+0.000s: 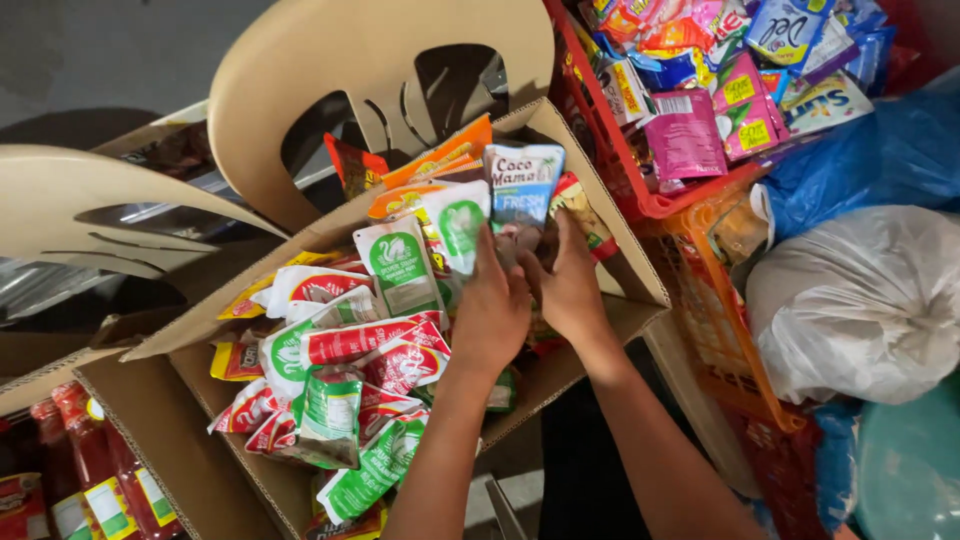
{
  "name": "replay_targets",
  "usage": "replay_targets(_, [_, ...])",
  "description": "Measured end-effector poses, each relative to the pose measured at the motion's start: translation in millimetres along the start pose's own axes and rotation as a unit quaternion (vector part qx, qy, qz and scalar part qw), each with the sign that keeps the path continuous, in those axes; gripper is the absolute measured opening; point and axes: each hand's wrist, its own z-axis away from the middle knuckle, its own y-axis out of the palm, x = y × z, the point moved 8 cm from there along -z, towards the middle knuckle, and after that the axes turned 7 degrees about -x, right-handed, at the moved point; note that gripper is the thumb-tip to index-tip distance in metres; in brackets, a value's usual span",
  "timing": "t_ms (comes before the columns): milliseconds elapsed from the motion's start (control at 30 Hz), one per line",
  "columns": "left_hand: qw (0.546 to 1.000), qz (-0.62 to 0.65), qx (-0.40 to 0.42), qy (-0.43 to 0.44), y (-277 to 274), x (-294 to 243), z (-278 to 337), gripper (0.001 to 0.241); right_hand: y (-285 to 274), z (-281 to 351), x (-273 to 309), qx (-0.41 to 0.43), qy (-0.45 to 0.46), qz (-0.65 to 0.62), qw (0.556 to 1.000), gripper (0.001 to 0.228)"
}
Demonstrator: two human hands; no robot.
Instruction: Organizing and placing various condiment and food pouches onto a shelf in a grocery store.
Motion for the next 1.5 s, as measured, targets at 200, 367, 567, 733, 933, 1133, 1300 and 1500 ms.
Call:
replay_targets(200, [0.994,0.07,0.003,0.085,11.5,14.6,17.2,0.064,-4.6,18.5,-12.5,0.014,0.025,-0.003,1.0,0.051])
replay_targets(367, [0.989,0.112,0.016,0.09,24.8,31.4,42.6,0.054,-24.6,30.3,31.6,-0.022,-0.035,0.035,0.999,0.047])
replay_targets(567, [0.995,0.092,0.021,-0.005,21.0,50.8,64.6,0.053,-18.3,43.9,11.1,0.053,0.135,-0.037,0.989,0.044])
replay_targets(733, [0.993,0.088,-0.062,0.045,-13.7,8.8,65.8,0.045,-35.0,43.0,30.4,0.018,0.094,-0.144,0.985,0.039])
replay_targets(933, [0.989,0.109,-0.07,0.074,-32.1,-25.7,63.8,0.059,-39.2,72.5,-17.9,0.024,0.22,-0.333,0.917,0.028])
replay_targets(1133, [0.953,0.272,0.086,-0.103,1.2,-1.2,73.8,0.047,-36.8,75.7,-3.0,0.021,0.276,-0.338,0.899,0.029])
replay_targets(1300, [0.934,0.299,0.096,-0.171,-0.3,9.6,88.3,0.041,-30.0,73.1,4.1,0.016,0.315,-0.355,0.88,0.03])
replay_targets(1500, [0.905,0.359,0.141,-0.181,9.8,33.5,117.3,0.038,-45.8,68.5,-5.0,-0.045,0.295,-0.431,0.852,0.028])
